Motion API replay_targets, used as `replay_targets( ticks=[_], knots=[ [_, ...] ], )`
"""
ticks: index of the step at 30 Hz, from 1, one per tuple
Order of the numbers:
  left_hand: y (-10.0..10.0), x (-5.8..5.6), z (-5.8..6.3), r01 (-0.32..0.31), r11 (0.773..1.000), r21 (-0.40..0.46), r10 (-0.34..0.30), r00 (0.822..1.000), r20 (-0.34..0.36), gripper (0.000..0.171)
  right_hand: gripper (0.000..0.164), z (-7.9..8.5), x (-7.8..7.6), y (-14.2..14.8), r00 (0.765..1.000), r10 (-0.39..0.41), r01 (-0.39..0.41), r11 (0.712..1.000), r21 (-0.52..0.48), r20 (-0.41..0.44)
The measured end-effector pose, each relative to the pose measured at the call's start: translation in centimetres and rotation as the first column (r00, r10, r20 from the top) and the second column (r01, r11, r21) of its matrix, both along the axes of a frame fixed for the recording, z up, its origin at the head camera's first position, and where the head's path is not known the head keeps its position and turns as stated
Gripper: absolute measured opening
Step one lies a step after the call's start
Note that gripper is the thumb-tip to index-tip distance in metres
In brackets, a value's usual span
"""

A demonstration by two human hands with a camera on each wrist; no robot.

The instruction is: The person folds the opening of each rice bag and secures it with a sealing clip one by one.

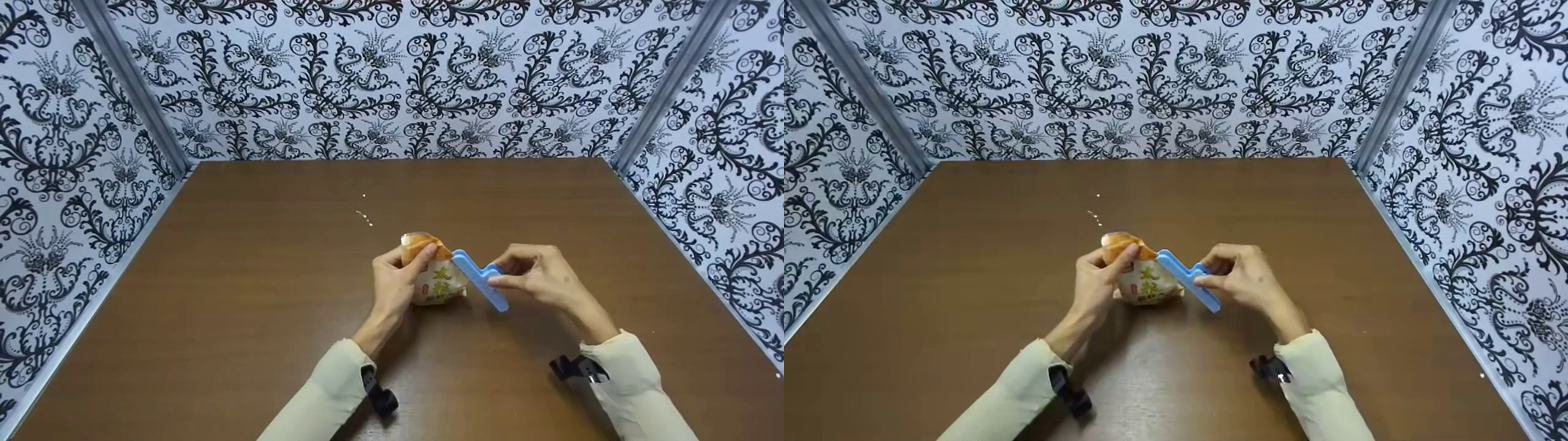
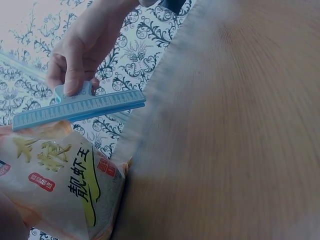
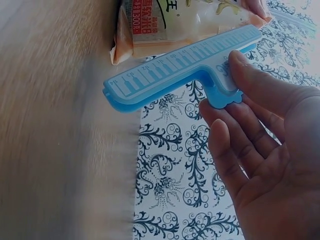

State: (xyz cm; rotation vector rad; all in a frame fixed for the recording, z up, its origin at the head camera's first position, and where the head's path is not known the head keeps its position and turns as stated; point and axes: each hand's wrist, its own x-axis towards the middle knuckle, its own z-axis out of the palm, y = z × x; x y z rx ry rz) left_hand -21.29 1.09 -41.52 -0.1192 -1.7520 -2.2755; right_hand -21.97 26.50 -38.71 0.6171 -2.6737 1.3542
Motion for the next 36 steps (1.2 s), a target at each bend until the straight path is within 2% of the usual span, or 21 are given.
replay_targets(
  ticks=[17,36],
  knots=[
    [-0.03,0.01,-0.01,0.017,1.000,0.022,-0.018,1.000,0.020,0.019,0.015,0.01,-0.15,-0.23,1.000,0.013,-0.013,1.000,-0.021,-0.016],
    [0.07,-0.05,-0.10,0.009,0.999,0.043,-0.008,1.000,-0.013,0.017,0.016,0.21,-0.32,-0.48,1.000,0.011,-0.012,1.000,-0.023,-0.027]
  ],
)
